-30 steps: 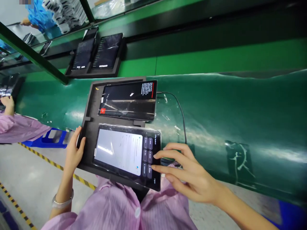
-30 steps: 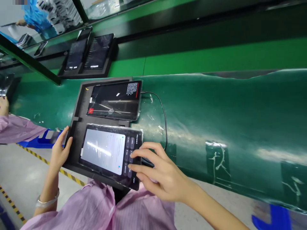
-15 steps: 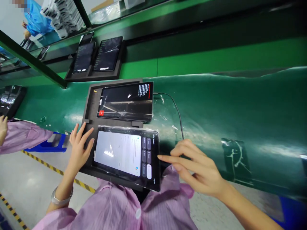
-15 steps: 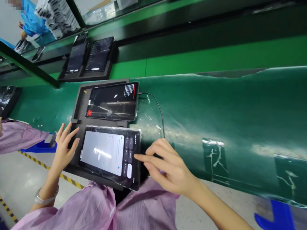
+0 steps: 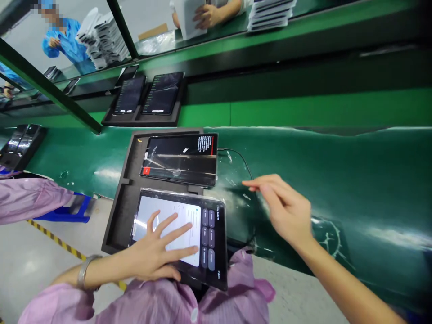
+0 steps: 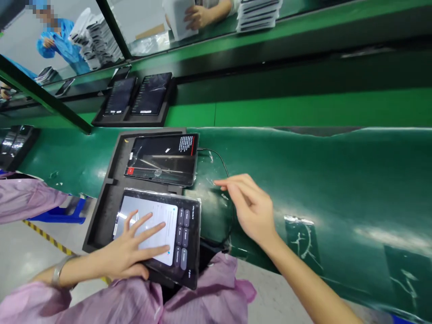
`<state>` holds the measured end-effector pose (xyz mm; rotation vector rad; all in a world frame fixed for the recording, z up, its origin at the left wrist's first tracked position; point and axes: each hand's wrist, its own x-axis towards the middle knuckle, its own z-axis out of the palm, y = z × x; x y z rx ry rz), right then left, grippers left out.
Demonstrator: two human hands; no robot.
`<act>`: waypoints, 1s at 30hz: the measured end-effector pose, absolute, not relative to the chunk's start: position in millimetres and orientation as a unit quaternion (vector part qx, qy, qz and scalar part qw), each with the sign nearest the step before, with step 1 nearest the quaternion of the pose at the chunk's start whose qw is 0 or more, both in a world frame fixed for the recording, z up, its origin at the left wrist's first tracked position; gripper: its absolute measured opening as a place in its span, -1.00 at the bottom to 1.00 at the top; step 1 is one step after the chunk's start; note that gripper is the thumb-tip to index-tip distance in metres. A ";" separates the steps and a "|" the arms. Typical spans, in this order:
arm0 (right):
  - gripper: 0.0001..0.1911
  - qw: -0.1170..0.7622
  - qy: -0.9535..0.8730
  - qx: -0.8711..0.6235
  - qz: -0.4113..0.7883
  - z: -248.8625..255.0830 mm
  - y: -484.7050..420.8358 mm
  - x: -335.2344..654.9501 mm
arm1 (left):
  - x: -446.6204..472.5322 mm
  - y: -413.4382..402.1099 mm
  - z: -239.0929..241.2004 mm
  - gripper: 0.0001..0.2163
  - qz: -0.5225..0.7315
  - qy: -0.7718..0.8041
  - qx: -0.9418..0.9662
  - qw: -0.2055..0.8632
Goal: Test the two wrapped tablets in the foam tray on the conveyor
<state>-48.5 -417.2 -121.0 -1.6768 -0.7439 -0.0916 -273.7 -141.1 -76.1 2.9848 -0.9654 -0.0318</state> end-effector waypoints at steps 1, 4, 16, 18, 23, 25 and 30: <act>-0.74 0.622 -0.291 -0.726 -0.038 -121.6 -412.8 -34.1 | -255.1 -141.0 -74.1 -0.31 0.004 -0.310 0.951 0.003; -0.70 0.671 -0.198 -0.713 -0.044 -132.1 -399.1 14.4 | -190.9 -138.1 -74.2 -0.36 0.059 -0.276 0.959 0.011; -0.59 0.696 -0.129 -0.706 -0.012 -181.6 -410.3 78.6 | -89.2 -130.8 -80.7 -0.65 0.113 -0.329 0.935 0.064; -0.55 0.687 -0.132 -0.715 -0.005 -178.5 -408.7 74.7 | -87.0 -127.9 -82.9 -0.65 0.105 -0.350 0.929 0.060; -0.51 0.678 -0.123 -0.725 0.001 -174.7 -406.8 68.6 | -84.4 -110.7 -77.4 -0.61 0.145 -0.290 0.939 0.111; -0.52 0.674 -0.122 -0.728 0.008 -173.8 -408.0 66.9 | -87.1 -105.1 -74.5 -0.60 0.150 -0.263 0.946 0.113; -0.55 0.673 -0.118 -0.730 0.018 -171.0 -410.5 63.6 | -94.3 -104.4 -82.0 -0.62 0.162 -0.252 0.950 0.091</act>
